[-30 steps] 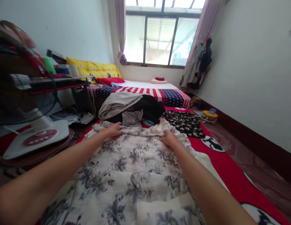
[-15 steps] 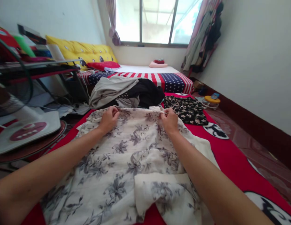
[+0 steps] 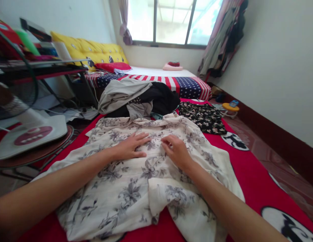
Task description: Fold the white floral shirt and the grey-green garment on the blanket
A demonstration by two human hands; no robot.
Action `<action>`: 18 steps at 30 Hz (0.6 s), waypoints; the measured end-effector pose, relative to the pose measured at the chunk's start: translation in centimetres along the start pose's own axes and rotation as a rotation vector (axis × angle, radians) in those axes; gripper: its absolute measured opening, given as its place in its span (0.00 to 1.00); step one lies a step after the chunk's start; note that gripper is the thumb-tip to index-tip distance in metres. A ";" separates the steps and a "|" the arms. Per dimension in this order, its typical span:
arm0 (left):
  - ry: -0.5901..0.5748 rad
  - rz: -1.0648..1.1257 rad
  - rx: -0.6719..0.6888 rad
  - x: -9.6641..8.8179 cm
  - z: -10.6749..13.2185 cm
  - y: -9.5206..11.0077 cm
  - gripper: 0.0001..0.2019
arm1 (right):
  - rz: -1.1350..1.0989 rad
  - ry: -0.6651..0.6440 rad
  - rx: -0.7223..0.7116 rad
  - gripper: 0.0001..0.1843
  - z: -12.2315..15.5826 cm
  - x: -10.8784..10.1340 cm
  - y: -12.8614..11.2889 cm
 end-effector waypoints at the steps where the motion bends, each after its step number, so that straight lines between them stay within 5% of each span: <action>1: -0.047 -0.015 -0.032 0.5 0.2 -0.3 0.34 | -0.040 -0.144 -0.026 0.08 1.1 1.1 -1.8; 4: -0.108 -0.037 -0.152 1.0 0.8 -2.5 0.38 | -0.165 -0.582 -0.112 0.09 5.2 4.0 -6.7; 7: -0.037 -0.045 -0.176 0.4 1.0 -3.6 0.34 | -0.290 -0.732 -0.033 0.10 7.5 4.1 -7.5; 10: 0.147 -0.036 -0.160 -1.0 1.3 -3.6 0.23 | -0.219 -0.465 0.165 0.11 6.0 1.4 -2.9; 13: 0.275 0.015 -0.235 -2.1 1.5 -4.3 0.11 | 0.027 -0.151 0.417 0.27 4.0 -1.9 3.5; 15: 0.270 0.083 -0.303 -2.4 1.1 -5.1 0.08 | 0.113 -0.102 0.563 0.35 2.8 -2.5 6.8; 18: 0.191 0.182 -0.362 -2.3 0.0 -6.2 0.06 | 0.151 -0.079 0.657 0.32 0.8 -2.8 9.1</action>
Point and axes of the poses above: each hand's wrist, its own z-axis away from the middle knuckle, its own x-axis out of the palm, y = z × x, the point moved 9 cm from there along -z, towards the middle knuckle, and after that the axes turned 11 degrees about -y, right-handed, at the moved point
